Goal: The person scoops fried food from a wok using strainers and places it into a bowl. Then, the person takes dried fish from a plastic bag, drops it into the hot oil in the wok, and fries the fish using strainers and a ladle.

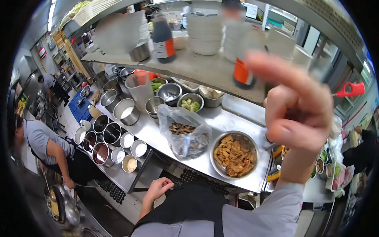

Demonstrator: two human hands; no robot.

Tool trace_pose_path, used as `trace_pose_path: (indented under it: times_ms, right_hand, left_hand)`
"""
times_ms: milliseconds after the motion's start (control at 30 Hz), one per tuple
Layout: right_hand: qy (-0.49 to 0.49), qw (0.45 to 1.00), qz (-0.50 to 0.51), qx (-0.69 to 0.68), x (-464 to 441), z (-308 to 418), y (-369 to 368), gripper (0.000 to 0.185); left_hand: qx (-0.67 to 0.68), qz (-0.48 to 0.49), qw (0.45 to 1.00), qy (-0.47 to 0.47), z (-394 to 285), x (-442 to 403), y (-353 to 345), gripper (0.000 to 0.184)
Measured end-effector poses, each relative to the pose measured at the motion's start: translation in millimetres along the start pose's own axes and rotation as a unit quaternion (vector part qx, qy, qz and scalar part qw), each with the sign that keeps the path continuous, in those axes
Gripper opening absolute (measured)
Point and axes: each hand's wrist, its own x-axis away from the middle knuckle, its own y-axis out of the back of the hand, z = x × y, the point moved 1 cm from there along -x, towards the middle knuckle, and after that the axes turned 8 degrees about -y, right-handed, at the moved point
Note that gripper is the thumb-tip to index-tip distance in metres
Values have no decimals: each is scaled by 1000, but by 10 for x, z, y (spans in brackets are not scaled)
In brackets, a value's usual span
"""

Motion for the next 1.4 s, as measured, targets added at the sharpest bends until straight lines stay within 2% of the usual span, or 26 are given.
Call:
trace_pose_path:
  times_ms: [33, 67, 100, 133, 167, 300, 367, 433, 500, 600, 633, 667, 700, 800, 933, 1033, 1067, 1133, 1267, 1333, 1367, 1400]
  right_hand:
    - [19, 986, 132, -99, -143, -1, 164, 64]
    - [38, 945, 261, -194, -272, 31, 294, 76]
    - [58, 877, 382, -284, -335, 106, 380, 88]
    - [9, 871, 386, -303, -395, 198, 440, 72]
    - [9, 873, 384, -300, -387, 166, 502, 72]
    - [49, 861, 334, -381, -360, -197, 487, 51]
    - [70, 847, 317, -421, -376, -298, 459, 44]
    - [40, 853, 340, -394, -341, -281, 413, 41]
    - [55, 854, 278, -436, -290, -287, 165, 42]
    - [51, 793, 283, -538, -114, -557, -288, 43]
    - [138, 734, 282, -602, -96, -662, -606, 52]
    - [127, 712, 273, -635, -31, -720, -833, 50]
    - [82, 709, 271, -646, 0, -701, -1008, 38]
    - [83, 640, 249, -722, -15, -764, -1616, 37]
    - [84, 567, 264, -776, -103, -606, -2310, 41]
    - [8, 541, 276, -794, 52, -439, -2841, 38]
    - [-8, 499, 270, -823, 137, -395, -3058, 41]
    - [-42, 471, 310, -825, 333, -325, -3356, 41]
    - [-21, 439, 341, -831, 559, -89, -3675, 63]
    - [-3, 430, 349, -833, 581, 38, -3652, 77]
    - [23, 428, 355, -830, 537, 158, -3588, 79]
    - [49, 426, 361, -828, 489, 327, -3503, 82]
  left_hand:
    - [-7, 7, 1000, 1, -78, -15, -103, 23]
    - [9, 6, 1000, -6, -144, -30, -204, 23]
    - [26, 5, 1000, -13, -200, -35, -282, 24]
    - [23, 9, 1000, -17, -270, -84, -344, 24]
    - [3, 7, 1000, -28, -354, -111, -380, 24]
    - [-16, -15, 999, -36, -541, -22, -470, 24]
    - [-24, -34, 999, -33, -520, 51, -510, 23]
    - [-23, -43, 999, -11, -484, 155, -548, 24]
    - [-21, -44, 999, 15, -458, 309, -573, 25]
    - [-12, -49, 998, 31, -402, 516, -646, 26]
    - [-23, -52, 998, 20, -356, 576, -677, 26]
    - [-22, -57, 998, 23, -351, 647, -698, 26]
    - [-18, -51, 998, 24, -361, 711, -725, 26]
    - [-7, -46, 999, 28, -287, 903, -751, 27]
    - [13, -86, 995, 39, -180, 1383, -688, 27]
    - [27, -117, 989, 81, 85, 1862, -682, 27]
    - [31, -123, 988, 88, 219, 2056, -717, 27]
    - [28, -134, 984, 112, 341, 2394, -745, 28]
    - [47, -156, 977, 139, 793, 2993, -993, 22]
    - [43, -136, 977, 157, 957, 3174, -1065, 20]
    - [103, -123, 973, 164, 1252, 3227, -1194, 21]
    - [99, -107, 978, 147, 1337, 3230, -1200, 21]
